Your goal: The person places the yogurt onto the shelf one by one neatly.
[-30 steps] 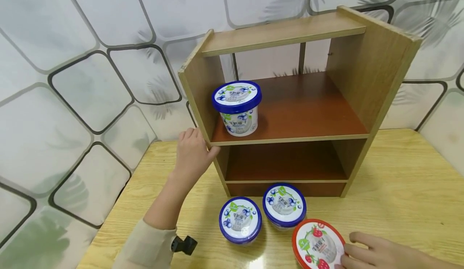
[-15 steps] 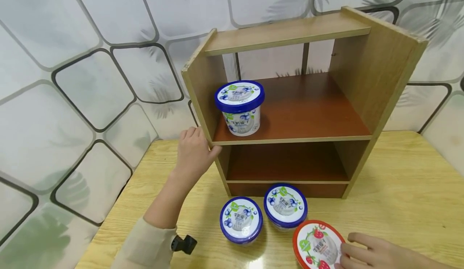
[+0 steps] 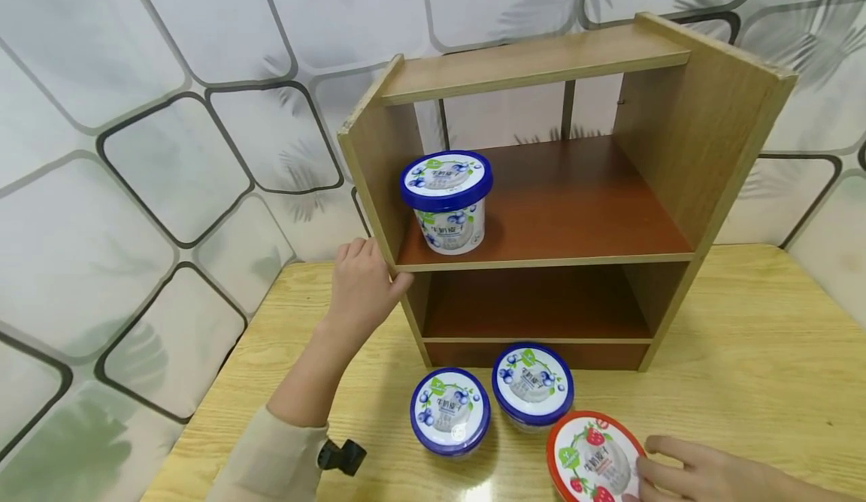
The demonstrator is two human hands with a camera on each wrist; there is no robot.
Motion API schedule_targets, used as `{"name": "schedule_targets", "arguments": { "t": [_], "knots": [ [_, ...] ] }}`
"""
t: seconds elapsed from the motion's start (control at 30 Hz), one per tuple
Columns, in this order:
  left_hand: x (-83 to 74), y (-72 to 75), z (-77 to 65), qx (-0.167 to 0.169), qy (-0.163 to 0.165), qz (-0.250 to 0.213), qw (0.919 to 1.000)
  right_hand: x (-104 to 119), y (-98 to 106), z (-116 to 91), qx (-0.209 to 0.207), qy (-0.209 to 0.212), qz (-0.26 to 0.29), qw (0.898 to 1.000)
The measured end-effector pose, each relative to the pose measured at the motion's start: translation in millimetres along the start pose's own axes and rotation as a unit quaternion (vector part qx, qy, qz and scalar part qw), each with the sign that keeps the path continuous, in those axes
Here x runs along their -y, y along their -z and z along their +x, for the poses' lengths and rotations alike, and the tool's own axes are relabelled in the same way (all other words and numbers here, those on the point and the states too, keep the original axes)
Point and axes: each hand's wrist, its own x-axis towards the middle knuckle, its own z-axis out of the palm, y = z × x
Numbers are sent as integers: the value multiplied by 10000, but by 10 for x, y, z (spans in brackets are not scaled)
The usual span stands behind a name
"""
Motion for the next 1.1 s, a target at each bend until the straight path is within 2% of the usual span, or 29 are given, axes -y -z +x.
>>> {"name": "schedule_targets", "arguments": {
  "t": [0.17, 0.27, 0.4, 0.47, 0.7, 0.93, 1.1],
  "knots": [
    [-6, 18, -2, 11, -5, -26, 10000, 20, -24, -20, -199, 288, -340, 9988],
    [-8, 21, -3, 9, 9, -23, 10000, 44, -5, -52, -55, 428, -490, 9979],
    [-12, 24, -4, 18, 10, -48, 10000, 73, 34, -68, 193, 378, -469, 9980],
    [-14, 27, -3, 24, 5, -55, 10000, 77, 45, -63, 187, 362, -458, 9981],
    [-14, 26, 2, 69, 26, -22, 10000, 54, 31, -58, -132, 430, -476, 9979],
    [-17, 24, 3, 87, 37, -36, 9999, 19, 119, -10, 300, 427, -670, 9964],
    [-6, 18, -5, 74, 55, -83, 9999, -54, 149, 43, 9, 729, -1140, 9908]
  ]
}}
